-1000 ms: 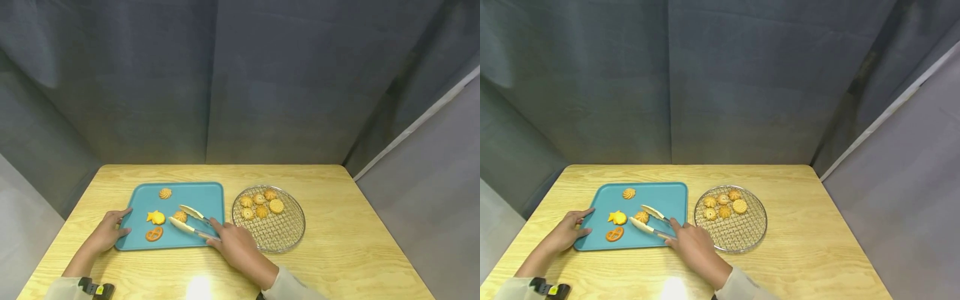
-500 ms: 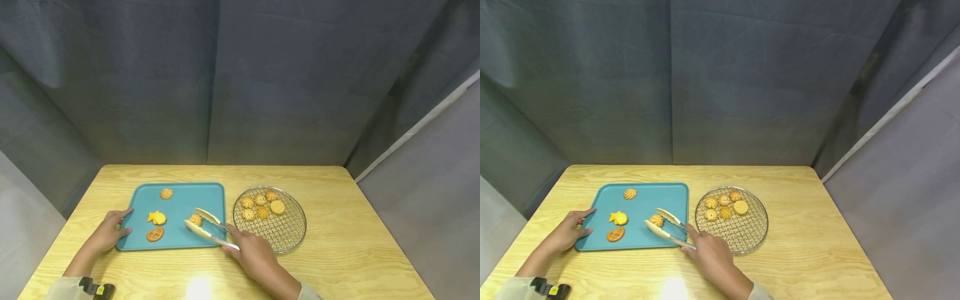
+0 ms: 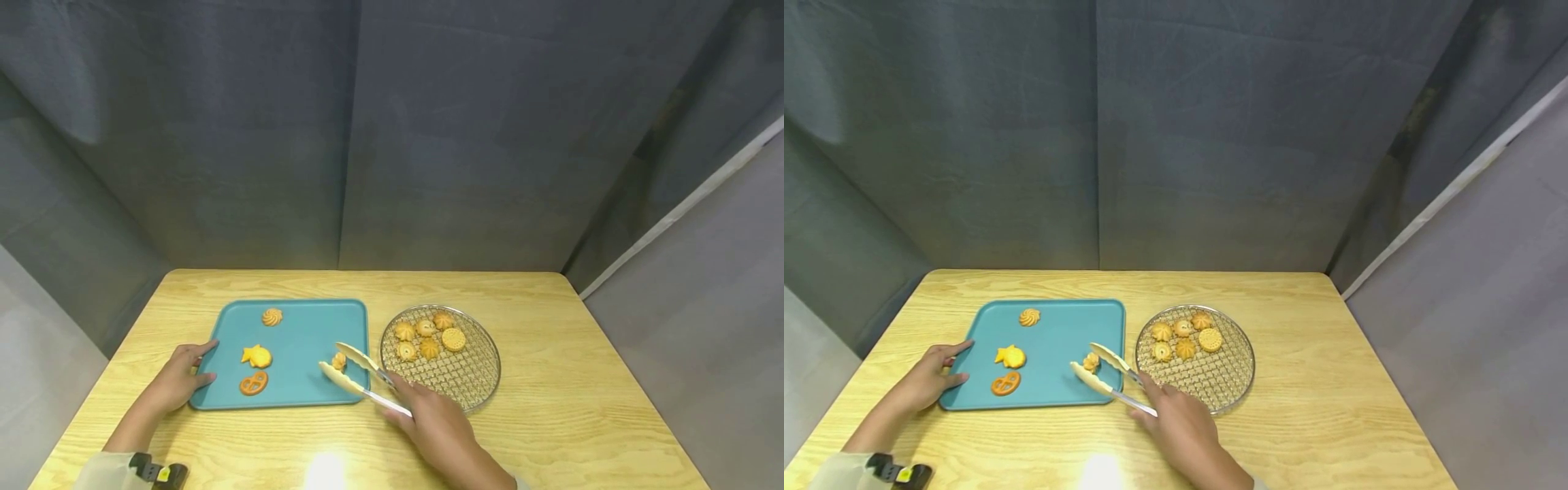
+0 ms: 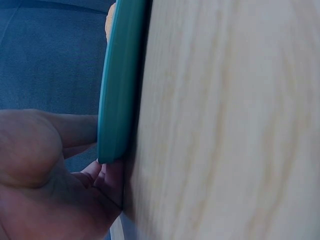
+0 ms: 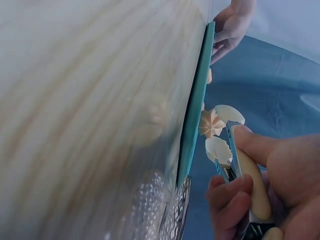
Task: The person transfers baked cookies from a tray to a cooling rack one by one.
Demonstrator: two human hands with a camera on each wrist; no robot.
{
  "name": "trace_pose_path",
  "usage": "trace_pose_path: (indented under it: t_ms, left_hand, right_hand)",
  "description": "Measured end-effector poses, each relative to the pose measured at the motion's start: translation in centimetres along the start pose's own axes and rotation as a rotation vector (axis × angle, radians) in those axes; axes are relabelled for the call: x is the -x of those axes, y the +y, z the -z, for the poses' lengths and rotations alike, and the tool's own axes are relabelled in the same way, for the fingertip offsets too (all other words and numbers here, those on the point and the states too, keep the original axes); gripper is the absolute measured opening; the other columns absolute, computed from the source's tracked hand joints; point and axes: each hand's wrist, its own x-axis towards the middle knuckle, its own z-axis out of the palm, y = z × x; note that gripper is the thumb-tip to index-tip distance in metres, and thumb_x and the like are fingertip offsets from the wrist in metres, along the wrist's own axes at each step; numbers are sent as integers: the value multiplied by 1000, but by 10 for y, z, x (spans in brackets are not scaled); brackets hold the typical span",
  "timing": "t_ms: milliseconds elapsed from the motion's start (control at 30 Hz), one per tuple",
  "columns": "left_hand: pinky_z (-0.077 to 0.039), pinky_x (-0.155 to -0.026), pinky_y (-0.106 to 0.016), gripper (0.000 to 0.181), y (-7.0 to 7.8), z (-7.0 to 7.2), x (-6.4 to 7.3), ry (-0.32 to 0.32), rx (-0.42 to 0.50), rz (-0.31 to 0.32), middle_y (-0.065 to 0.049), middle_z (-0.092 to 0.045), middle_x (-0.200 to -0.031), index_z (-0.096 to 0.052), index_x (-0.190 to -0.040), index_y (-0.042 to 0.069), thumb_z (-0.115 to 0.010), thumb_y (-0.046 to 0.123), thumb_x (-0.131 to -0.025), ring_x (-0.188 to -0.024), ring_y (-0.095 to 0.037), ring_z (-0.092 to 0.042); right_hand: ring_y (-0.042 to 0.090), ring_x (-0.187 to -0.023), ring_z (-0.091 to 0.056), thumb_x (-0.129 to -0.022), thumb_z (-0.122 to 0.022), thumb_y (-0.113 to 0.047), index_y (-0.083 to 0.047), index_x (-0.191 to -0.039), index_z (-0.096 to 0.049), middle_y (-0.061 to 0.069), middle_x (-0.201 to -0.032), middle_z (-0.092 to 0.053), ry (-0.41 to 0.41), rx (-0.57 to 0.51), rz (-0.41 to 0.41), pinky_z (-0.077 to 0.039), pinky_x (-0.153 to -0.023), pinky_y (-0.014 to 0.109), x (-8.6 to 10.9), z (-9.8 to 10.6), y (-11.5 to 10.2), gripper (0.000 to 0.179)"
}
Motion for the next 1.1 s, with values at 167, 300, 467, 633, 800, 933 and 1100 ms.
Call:
trace_pose_path:
  t_ms: [167, 300, 467, 633, 800, 933, 1100]
  left_hand:
    - [-49, -98, -63, 65, -1, 0, 0, -1, 1, 9, -37, -33, -141, -33, -154, -11, -64, -2, -98, -124, -54, -44]
    - [-48, -98, -63, 65, -1, 0, 0, -2, 4, 10, -37, -33, -141, -33, -155, -11, -64, -2, -98, -124, -54, -44]
    - [-49, -96, -61, 65, 0, -1, 0, -1, 7, 10, -36, -33, -141, -33, -155, -11, -63, -3, -98, -123, -53, -45]
    - [-50, -97, -61, 65, 0, -1, 0, 3, 7, 9, -36, -34, -140, -33, -155, -11, -63, -3, -98, -123, -53, -45]
    - [-49, -97, -61, 65, 0, 0, 1, 1, 10, 9, -36, -34, -140, -33, -154, -11, -64, -2, -98, -123, -52, -45]
    - [-49, -96, -60, 65, 1, 0, 1, 1, 13, 5, -36, -34, -140, -33, -154, -11, -64, -2, -98, -123, -52, -45]
    - [-50, -95, -59, 65, -1, 0, 0, 4, 12, -2, -35, -35, -139, -34, -154, -11, -64, -2, -98, -123, -52, -45]
  right_hand:
    - [33, -102, -72, -96, -67, -52, -25, -152, -53, 12, -122, -73, 17, -23, -34, -58, -85, 54, 8, 6, 7, 64]
    - [33, -104, -72, -96, -67, -52, -25, -151, -54, 12, -123, -73, 37, -12, -49, -59, -87, 53, 14, 10, 12, 63]
    - [30, -105, -72, -95, -69, -51, -29, -153, -51, 9, -124, -73, 53, 6, -61, -59, -87, 51, 24, 15, 21, 65]
    - [30, -104, -72, -94, -70, -51, -29, -153, -52, 6, -121, -73, 37, 5, -103, -60, -84, 51, 33, 21, 30, 65]
    - [33, -104, -73, -94, -70, -51, -25, -151, -55, 9, -125, -72, 41, 0, -134, -60, -86, 52, 40, 28, 37, 64]
    - [39, -110, -71, -94, -70, -50, -23, -152, -54, 15, -130, -70, 36, 7, -147, -58, -91, 56, 45, 32, 43, 66]
    - [34, -105, -72, -94, -68, -54, -24, -153, -53, 11, -122, -73, 27, 20, -168, -59, -89, 54, 50, 34, 49, 67]
